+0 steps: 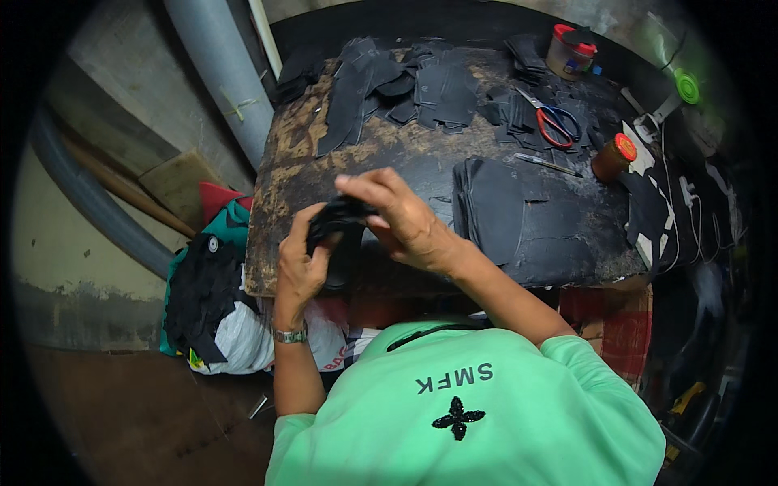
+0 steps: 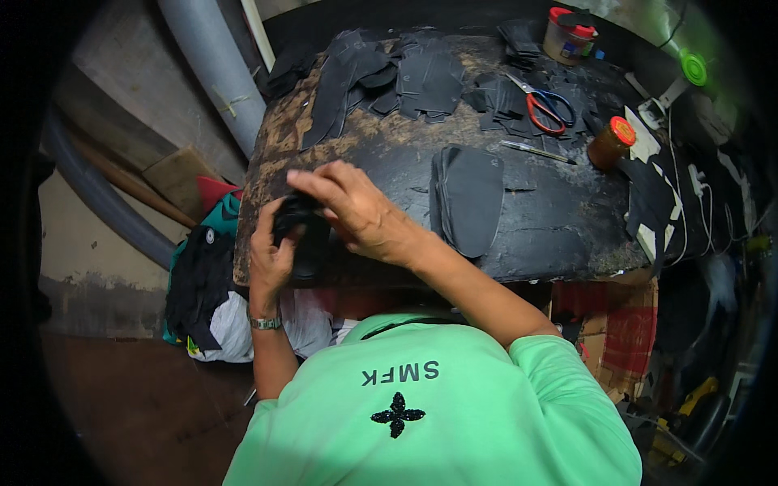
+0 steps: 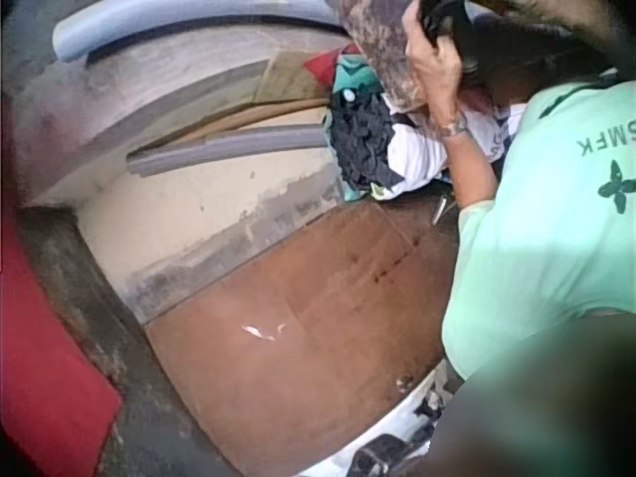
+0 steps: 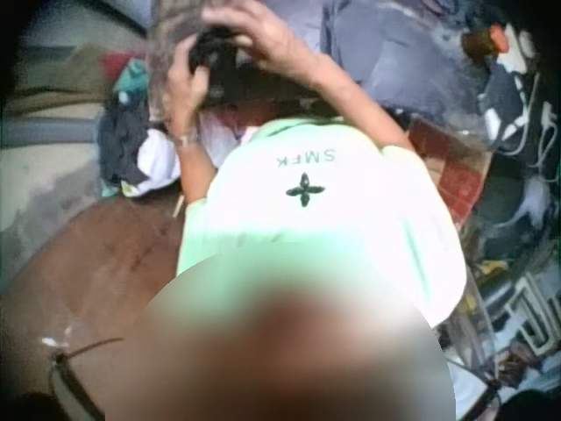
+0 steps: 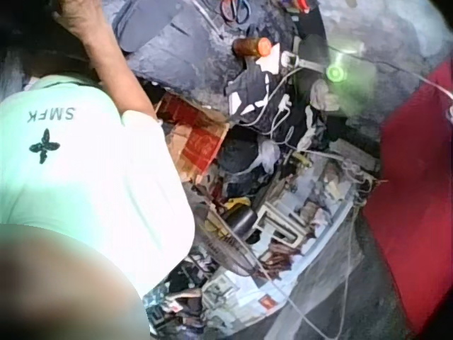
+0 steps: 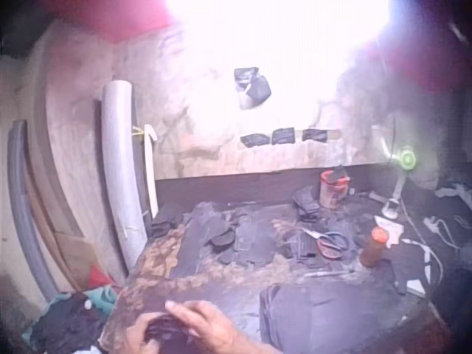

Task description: The person marks black material pieces with a white marker, then stacks and sorts them into piles on a workbench. The person handles the pieces one at a time, aligns them, and organizes them into separate stacks.

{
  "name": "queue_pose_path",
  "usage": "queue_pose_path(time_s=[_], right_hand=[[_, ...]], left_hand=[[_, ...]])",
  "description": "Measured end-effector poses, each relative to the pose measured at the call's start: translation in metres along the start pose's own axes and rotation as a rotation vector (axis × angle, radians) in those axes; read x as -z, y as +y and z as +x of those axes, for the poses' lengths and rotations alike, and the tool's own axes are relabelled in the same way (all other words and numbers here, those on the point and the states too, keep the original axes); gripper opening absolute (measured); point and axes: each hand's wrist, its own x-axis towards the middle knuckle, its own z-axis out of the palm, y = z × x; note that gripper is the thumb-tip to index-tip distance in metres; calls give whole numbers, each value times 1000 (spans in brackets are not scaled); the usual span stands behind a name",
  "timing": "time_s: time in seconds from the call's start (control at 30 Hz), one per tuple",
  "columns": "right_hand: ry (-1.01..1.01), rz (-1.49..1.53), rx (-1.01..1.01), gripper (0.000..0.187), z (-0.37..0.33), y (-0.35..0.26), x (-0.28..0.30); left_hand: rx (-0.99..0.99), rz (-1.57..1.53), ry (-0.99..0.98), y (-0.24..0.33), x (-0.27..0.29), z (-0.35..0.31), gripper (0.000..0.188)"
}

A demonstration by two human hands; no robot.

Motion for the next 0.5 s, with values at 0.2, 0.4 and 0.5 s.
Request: queue_pose_path(time_s=[0.2,0.4,0.5], right_hand=[[155,558,-649,60,-4,-20,-23],[119,111,-616,42,-30,-30,-16],[174,210,-715,43,-44,-37,18]], left_hand=[[116,-736,318,-7,-51,-11,45],[247,-561,369,-1,-98,-25,49],[263,-474,80,7,-93,-22,54]])
